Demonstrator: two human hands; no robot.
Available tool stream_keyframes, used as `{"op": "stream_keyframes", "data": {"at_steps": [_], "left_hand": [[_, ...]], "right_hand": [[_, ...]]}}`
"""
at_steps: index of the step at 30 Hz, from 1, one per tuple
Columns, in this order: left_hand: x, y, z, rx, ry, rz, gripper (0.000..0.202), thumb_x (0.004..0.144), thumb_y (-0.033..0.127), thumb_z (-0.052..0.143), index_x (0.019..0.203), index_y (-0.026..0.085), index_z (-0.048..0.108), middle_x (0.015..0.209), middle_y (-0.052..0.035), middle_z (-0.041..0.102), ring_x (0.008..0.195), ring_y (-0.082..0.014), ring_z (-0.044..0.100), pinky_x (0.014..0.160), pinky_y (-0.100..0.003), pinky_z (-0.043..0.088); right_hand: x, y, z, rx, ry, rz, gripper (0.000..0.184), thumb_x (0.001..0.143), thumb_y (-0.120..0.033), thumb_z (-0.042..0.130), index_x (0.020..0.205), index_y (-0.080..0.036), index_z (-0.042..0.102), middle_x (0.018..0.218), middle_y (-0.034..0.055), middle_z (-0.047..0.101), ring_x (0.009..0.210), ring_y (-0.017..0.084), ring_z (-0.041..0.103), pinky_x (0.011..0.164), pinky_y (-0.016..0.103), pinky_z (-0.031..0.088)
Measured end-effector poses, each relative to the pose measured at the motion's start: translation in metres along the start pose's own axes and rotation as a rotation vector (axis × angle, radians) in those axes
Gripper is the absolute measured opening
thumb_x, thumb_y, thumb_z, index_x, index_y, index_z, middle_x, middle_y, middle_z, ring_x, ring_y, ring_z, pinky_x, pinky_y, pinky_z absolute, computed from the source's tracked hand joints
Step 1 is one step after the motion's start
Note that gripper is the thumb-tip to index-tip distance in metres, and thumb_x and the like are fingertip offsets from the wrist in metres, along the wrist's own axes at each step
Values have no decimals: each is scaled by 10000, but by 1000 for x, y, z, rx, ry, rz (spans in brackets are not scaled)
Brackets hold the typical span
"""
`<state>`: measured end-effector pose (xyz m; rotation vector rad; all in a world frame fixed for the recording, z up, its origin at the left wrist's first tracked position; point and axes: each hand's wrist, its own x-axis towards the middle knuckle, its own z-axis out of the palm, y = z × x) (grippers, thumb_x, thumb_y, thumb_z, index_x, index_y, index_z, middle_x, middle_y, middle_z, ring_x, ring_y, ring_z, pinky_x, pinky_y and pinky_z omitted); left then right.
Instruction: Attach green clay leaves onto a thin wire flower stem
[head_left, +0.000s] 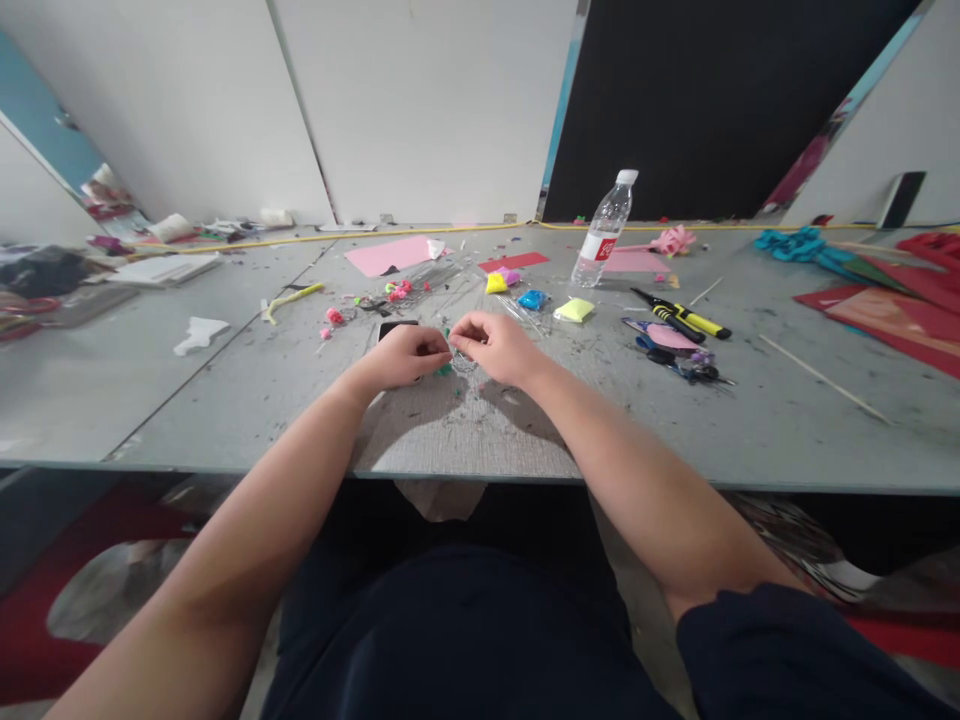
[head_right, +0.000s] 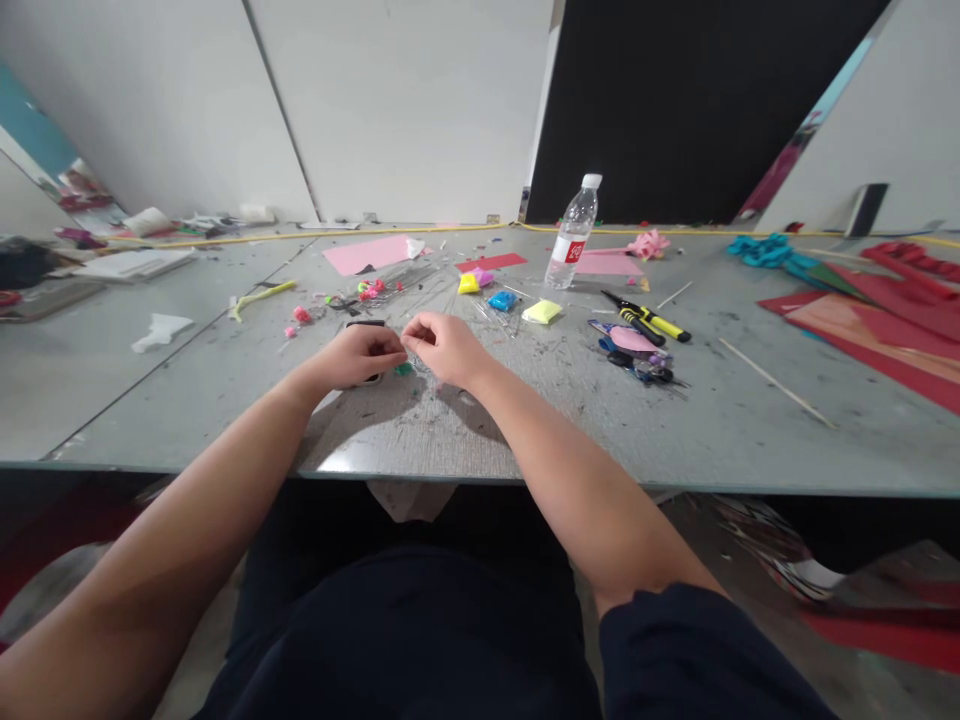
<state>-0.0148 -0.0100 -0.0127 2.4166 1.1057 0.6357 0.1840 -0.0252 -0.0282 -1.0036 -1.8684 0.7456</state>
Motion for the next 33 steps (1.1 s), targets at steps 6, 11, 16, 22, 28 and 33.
{"op": "stream_keyframes", "data": {"at_steps": [6,11,16,22,28,33], "left_hand": [[1,0,0,-81,47,-17,282,836,407,617,674,181,569,618,29,504,580,-108,431,567,-267,333],[1,0,-1,-136,56,-39,255,833,393,639,704,175,609,648,18,563,601,-111,464,588,-266,368],[1,1,-2,-132,67,-60,228,826,387,641,743,174,642,675,7,598,621,-119,495,598,-271,383],[1,2,-3,-101,79,-81,274,824,412,639,686,180,591,638,19,555,598,-118,463,572,-273,349],[1,4,-3,-100,90,-68,266,823,403,639,686,179,595,631,25,549,601,-119,470,586,-271,363],[2,3,-2,-83,79,-62,237,829,370,642,693,180,601,632,27,556,598,-117,474,597,-272,374]], "right_hand": [[-3,-4,-1,-38,-29,-38,89,830,-272,676,818,-188,702,776,34,704,696,162,591,685,314,469],[-4,-6,-2,-28,72,-53,88,834,-265,632,790,-192,656,783,38,706,700,161,599,687,313,484],[-3,-6,-2,-7,124,-40,46,803,-234,649,822,-193,658,825,43,724,714,159,604,692,315,501],[-2,-6,-3,-23,91,-69,45,805,-233,681,817,-189,676,799,36,713,709,157,600,706,317,494],[-3,-5,-2,-23,65,-43,54,803,-237,643,783,-199,611,743,9,662,670,145,550,666,299,449],[-5,-5,-2,-53,21,-17,95,847,-269,594,780,-211,559,714,-8,620,639,138,509,638,290,406]]}}
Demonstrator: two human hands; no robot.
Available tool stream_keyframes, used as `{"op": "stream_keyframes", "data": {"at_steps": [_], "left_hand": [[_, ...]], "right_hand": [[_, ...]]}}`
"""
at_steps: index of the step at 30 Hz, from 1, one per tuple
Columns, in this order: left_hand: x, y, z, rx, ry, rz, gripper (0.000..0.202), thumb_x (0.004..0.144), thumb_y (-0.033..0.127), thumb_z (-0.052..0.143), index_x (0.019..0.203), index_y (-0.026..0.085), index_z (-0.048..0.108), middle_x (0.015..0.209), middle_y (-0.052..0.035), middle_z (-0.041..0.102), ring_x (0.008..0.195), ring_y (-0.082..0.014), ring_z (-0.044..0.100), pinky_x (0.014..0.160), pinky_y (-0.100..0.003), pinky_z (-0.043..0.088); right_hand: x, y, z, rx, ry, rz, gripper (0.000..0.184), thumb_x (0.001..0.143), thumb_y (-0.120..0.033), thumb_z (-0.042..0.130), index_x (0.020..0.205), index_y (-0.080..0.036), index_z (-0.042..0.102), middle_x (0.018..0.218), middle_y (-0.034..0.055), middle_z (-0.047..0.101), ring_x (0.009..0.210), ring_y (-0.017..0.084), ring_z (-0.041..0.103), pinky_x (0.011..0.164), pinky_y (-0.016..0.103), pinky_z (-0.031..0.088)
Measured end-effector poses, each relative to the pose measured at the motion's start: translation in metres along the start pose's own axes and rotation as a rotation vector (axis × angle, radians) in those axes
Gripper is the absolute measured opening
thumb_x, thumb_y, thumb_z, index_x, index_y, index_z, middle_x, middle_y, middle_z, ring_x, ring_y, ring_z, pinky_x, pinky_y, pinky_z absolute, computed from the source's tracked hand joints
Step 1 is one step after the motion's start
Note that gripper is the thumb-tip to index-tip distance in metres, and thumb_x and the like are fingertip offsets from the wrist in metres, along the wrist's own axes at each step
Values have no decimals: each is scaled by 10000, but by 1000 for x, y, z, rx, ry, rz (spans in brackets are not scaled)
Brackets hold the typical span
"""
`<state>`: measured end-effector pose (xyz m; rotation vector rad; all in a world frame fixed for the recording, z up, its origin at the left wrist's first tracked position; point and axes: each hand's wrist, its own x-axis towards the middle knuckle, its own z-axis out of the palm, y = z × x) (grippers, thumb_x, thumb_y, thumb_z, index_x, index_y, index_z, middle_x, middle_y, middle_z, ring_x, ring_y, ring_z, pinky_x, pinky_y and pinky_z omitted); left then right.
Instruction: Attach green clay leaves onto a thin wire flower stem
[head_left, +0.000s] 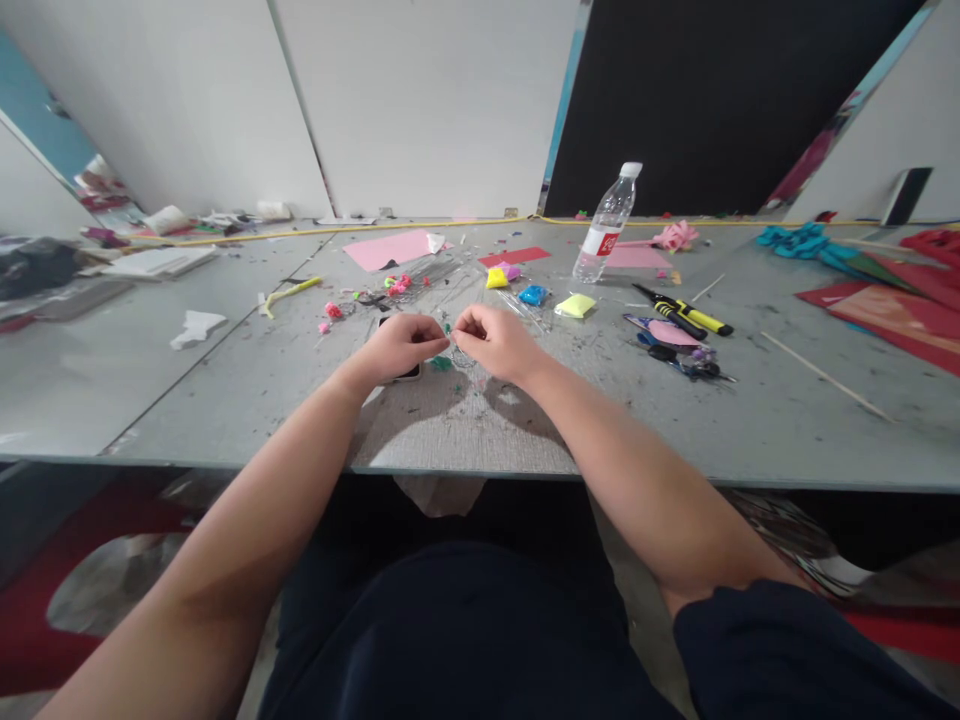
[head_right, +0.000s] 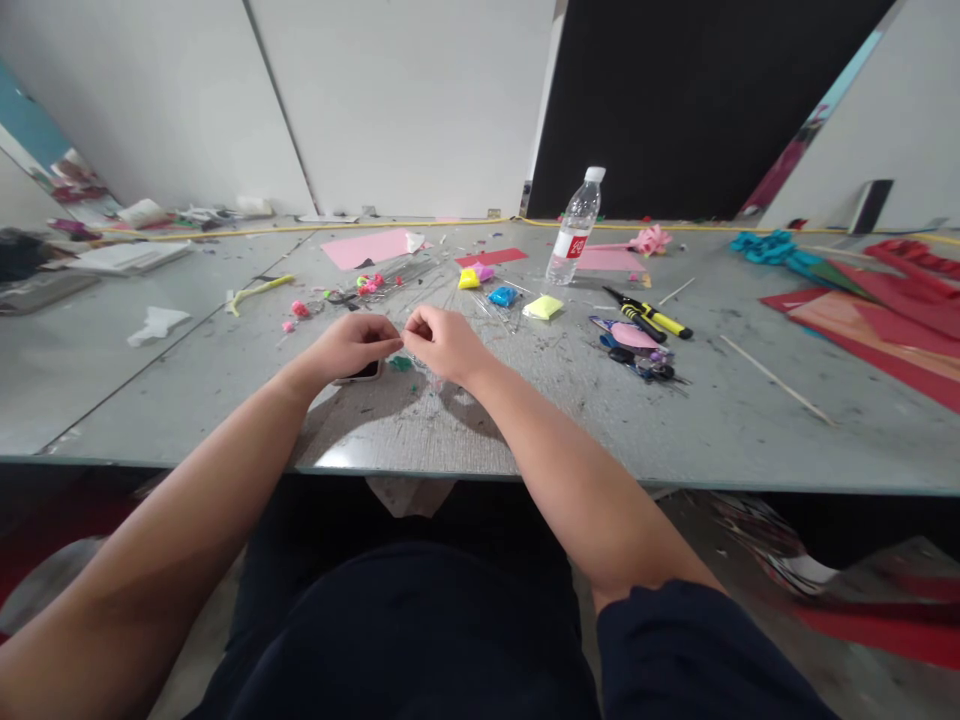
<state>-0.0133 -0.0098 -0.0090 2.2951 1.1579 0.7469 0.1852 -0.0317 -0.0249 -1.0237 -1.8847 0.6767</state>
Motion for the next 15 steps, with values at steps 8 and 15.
{"op": "stream_keyframes", "data": {"at_steps": [8,15], "left_hand": [[0,-3,1,1,-2,10,222,832,347,638,690,179,609,638,19,578,595,-115,485,594,-269,380],[1,-3,1,4,-10,4,213,826,355,638,709,176,631,642,19,579,592,-115,480,579,-267,366]], "right_hand": [[0,-7,-3,-202,-3,6,290,967,-279,508,684,-219,491,584,-28,525,597,139,493,622,291,354],[2,2,0,-89,20,22,98,895,-164,586,822,-197,644,768,24,715,695,162,640,695,289,471]]}}
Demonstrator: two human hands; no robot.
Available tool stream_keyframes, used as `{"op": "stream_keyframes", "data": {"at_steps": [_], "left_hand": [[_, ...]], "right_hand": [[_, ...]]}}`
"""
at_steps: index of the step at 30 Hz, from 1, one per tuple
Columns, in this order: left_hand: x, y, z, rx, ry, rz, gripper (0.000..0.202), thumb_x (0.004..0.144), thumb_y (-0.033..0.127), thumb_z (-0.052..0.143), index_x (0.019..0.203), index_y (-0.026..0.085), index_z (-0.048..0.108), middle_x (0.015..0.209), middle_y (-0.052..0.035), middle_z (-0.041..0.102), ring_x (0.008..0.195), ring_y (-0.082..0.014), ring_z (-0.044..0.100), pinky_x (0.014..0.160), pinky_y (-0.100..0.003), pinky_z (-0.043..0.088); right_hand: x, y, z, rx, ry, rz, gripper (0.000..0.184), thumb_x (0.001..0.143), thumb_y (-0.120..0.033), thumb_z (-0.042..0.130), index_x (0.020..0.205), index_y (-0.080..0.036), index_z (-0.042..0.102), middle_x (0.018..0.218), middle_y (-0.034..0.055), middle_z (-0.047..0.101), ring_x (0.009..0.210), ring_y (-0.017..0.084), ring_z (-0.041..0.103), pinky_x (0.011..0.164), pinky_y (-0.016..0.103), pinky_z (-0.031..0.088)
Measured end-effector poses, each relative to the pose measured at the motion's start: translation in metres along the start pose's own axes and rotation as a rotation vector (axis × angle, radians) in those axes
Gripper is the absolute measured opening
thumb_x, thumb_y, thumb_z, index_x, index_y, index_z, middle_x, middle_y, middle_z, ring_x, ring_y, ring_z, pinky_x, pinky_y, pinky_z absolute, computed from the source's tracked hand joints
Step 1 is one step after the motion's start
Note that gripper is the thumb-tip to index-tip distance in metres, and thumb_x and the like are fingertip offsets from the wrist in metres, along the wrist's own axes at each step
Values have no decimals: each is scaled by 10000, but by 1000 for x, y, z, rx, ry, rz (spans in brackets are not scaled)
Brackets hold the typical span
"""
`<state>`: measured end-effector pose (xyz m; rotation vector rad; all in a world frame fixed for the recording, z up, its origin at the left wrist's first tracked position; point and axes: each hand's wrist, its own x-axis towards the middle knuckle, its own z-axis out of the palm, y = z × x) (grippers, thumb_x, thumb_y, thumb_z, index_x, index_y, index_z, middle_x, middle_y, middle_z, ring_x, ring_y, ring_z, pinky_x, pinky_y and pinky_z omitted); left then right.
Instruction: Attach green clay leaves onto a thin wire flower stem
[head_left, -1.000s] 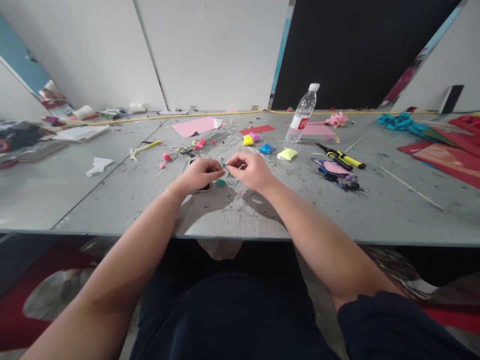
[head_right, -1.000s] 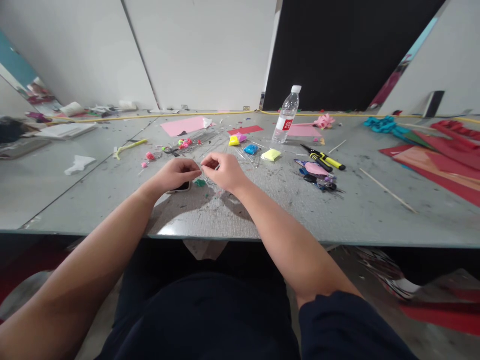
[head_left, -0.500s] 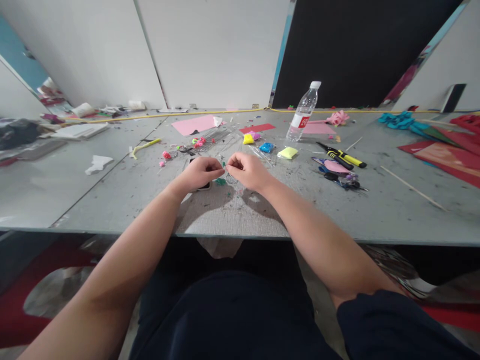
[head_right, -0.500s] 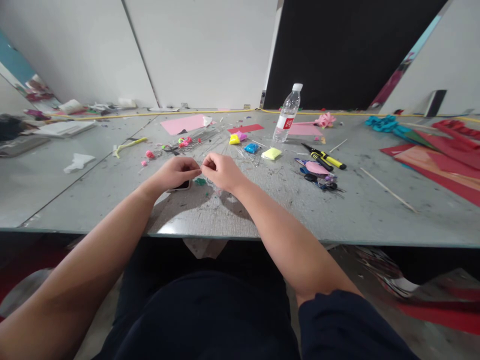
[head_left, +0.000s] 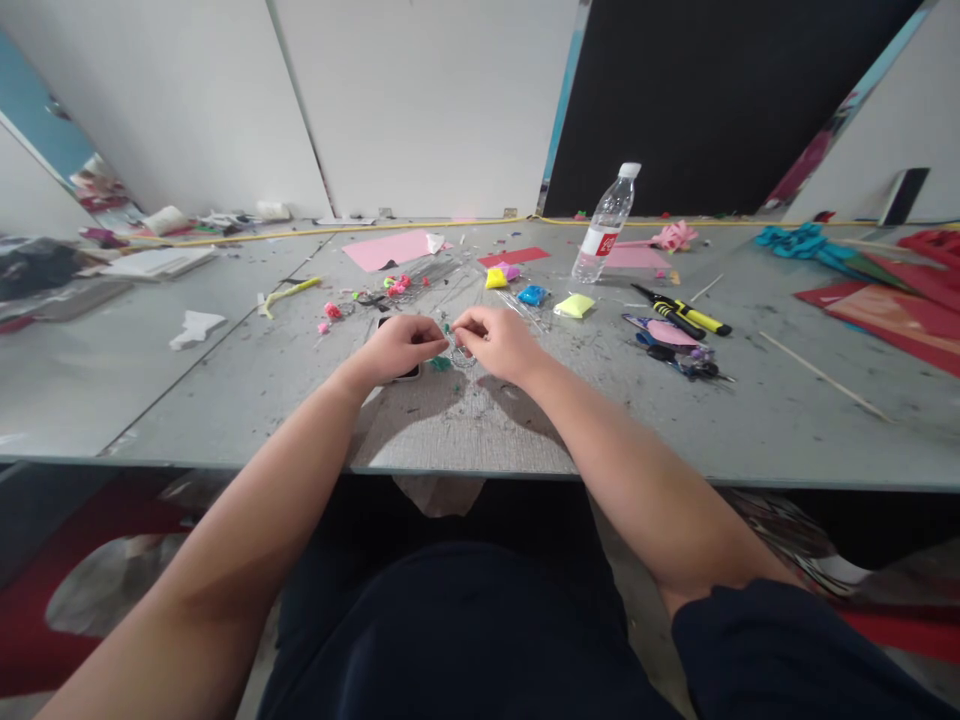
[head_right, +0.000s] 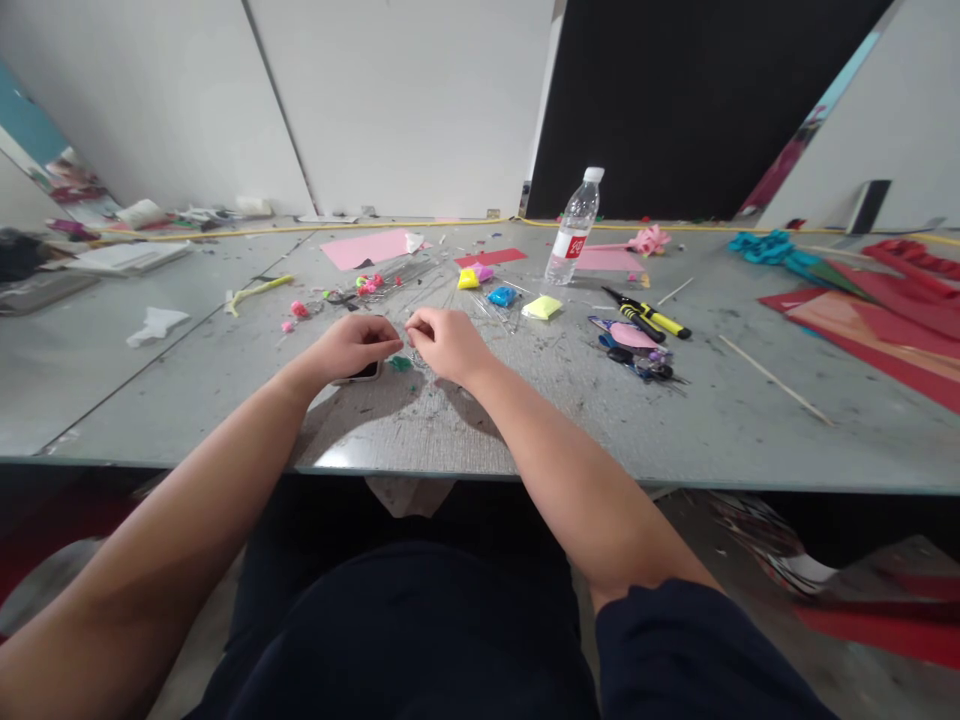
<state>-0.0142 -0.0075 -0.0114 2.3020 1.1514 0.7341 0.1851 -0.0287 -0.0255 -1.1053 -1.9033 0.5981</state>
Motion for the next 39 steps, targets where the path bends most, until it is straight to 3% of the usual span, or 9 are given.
{"op": "stream_keyframes", "data": {"at_steps": [6,10,16,22,27,33,39], "left_hand": [[-2,4,-1,16,0,-18,247,831,378,644,689,177,620,613,23,545,578,-115,458,570,-267,357],[-1,4,-1,10,16,-29,271,827,394,646,669,180,594,607,25,536,575,-114,446,560,-269,340],[-1,4,-2,-94,1,-51,270,817,414,677,702,179,612,608,30,525,569,-105,433,553,-266,326],[-2,6,-4,-254,-29,-100,246,787,374,688,670,181,590,573,27,510,526,-96,417,518,-264,292],[-3,3,-4,-388,-108,-142,234,786,342,698,650,185,589,567,17,524,501,-94,423,502,-263,303],[-4,2,-3,-590,-109,-132,225,732,249,722,578,172,576,538,3,523,480,-79,414,482,-238,287],[-4,5,-4,-684,-76,-151,223,703,243,741,558,161,592,510,3,503,478,-77,417,488,-226,292]], "right_hand": [[-2,1,0,90,-12,57,148,838,-196,703,711,-198,627,649,21,699,629,178,682,658,301,514],[-4,-3,-2,52,-30,54,249,908,-266,657,674,-195,606,632,22,692,598,168,675,642,291,500],[-2,-2,-1,36,-48,-66,127,927,-175,588,900,-191,711,815,29,744,653,147,658,695,295,505],[0,2,1,30,-3,-210,20,856,-202,743,849,-215,757,916,43,721,782,170,637,731,315,501],[-1,4,3,54,-3,-272,77,901,-269,738,861,-219,781,908,44,713,761,162,626,727,319,499],[0,8,3,104,-7,-324,201,919,-389,729,900,-199,792,906,64,732,746,163,627,681,313,501],[1,12,2,131,-19,-411,152,937,-280,671,952,-190,792,952,81,746,750,158,641,656,295,507]]}}
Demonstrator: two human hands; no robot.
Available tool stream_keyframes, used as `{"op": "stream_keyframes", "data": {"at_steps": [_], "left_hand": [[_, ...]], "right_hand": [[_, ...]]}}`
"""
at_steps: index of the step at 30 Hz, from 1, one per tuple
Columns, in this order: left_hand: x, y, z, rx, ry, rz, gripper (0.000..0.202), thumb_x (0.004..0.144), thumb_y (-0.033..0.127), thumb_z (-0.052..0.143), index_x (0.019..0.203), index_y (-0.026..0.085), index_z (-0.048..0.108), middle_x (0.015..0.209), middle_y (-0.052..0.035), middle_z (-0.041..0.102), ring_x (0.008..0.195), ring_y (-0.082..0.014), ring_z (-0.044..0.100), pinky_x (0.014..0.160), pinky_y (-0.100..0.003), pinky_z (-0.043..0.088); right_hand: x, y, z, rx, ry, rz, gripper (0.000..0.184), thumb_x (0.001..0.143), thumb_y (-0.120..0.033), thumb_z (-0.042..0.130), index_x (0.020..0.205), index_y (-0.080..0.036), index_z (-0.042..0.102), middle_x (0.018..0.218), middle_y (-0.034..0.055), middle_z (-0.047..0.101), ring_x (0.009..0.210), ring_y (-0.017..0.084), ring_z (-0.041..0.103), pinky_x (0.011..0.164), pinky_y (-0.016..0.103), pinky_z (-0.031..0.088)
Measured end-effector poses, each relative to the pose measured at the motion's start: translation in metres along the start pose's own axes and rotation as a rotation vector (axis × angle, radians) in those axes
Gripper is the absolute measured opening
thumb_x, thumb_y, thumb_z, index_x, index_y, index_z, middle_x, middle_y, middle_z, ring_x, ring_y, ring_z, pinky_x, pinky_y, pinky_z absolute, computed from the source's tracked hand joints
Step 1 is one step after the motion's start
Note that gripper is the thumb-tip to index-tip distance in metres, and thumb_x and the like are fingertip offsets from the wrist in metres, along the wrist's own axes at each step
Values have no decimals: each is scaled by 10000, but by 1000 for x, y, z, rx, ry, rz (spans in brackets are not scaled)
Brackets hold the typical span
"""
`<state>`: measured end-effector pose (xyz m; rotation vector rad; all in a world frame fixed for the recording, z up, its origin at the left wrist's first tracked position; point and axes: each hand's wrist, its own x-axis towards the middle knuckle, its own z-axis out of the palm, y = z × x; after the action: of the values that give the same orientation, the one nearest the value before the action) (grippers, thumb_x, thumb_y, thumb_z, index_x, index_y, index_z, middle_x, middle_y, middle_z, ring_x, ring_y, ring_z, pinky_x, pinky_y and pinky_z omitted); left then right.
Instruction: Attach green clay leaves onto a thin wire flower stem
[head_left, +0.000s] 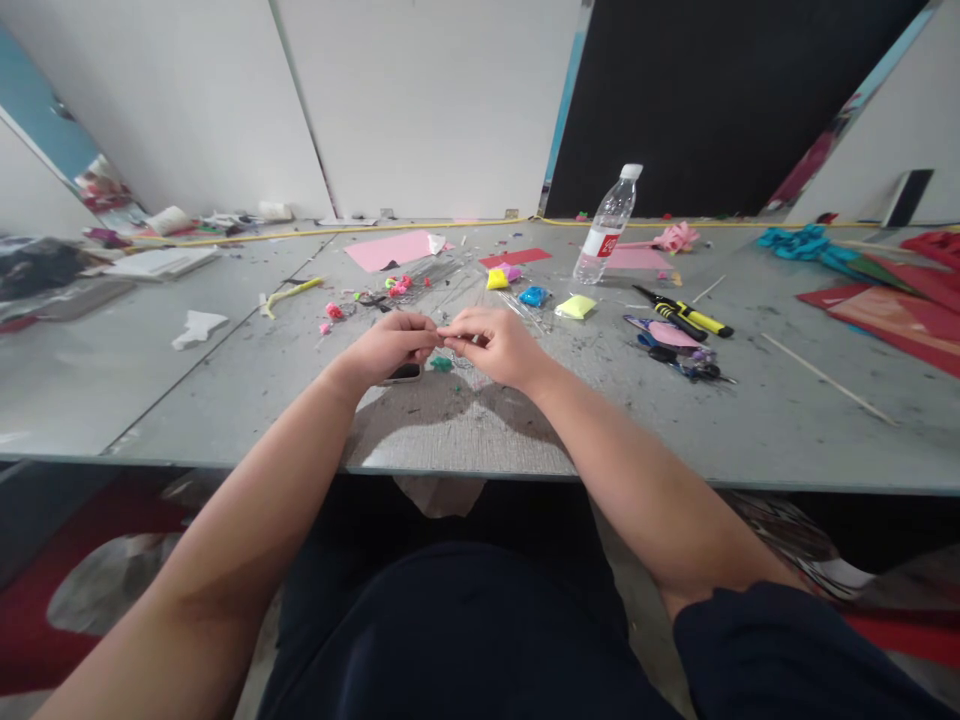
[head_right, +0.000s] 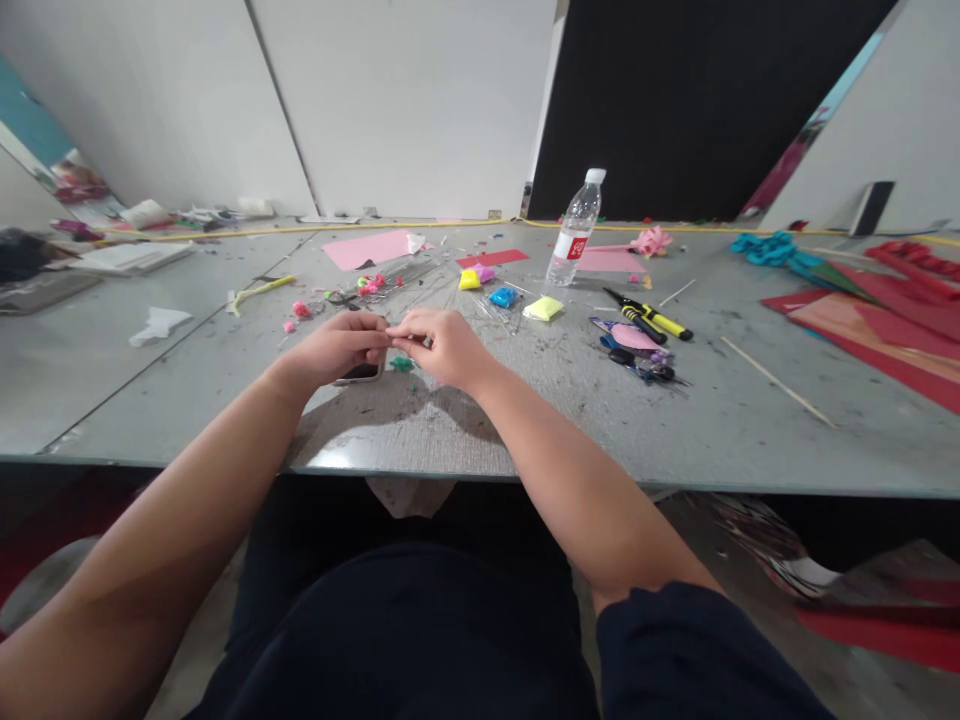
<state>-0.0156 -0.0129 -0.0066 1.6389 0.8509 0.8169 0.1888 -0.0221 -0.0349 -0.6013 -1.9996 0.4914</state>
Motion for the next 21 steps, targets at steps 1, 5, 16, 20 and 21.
{"op": "stream_keyframes", "data": {"at_steps": [1,5,16,20,21], "left_hand": [[0,0,0,5,1,-2,220,702,235,738,555,160,593,507,3,501,476,-76,416,487,-226,289],[-1,2,0,34,7,-7,219,700,214,719,537,164,581,502,6,496,470,-75,404,480,-229,275],[-3,4,1,182,-18,-81,265,723,251,730,550,173,544,493,21,496,444,-61,357,455,-234,241],[-5,4,2,228,-23,-69,266,713,279,736,564,175,541,503,30,496,462,-63,362,467,-233,243],[-5,4,2,237,-27,-61,258,710,283,731,567,175,544,501,31,494,465,-64,361,469,-233,241]], "right_hand": [[0,0,0,2,-2,-1,155,936,-263,658,949,-190,794,952,82,747,756,160,645,659,295,510],[1,-2,0,14,-19,25,176,936,-260,634,928,-194,797,946,84,754,781,172,653,673,303,515],[1,-4,0,4,-47,207,104,855,-235,717,885,-199,809,861,57,764,750,175,649,684,315,497],[2,-7,-1,37,-73,295,82,830,-224,738,865,-196,807,796,43,758,729,168,648,685,312,496],[2,-8,-2,50,-81,314,79,821,-225,746,862,-194,806,786,41,758,716,165,646,679,309,496]]}}
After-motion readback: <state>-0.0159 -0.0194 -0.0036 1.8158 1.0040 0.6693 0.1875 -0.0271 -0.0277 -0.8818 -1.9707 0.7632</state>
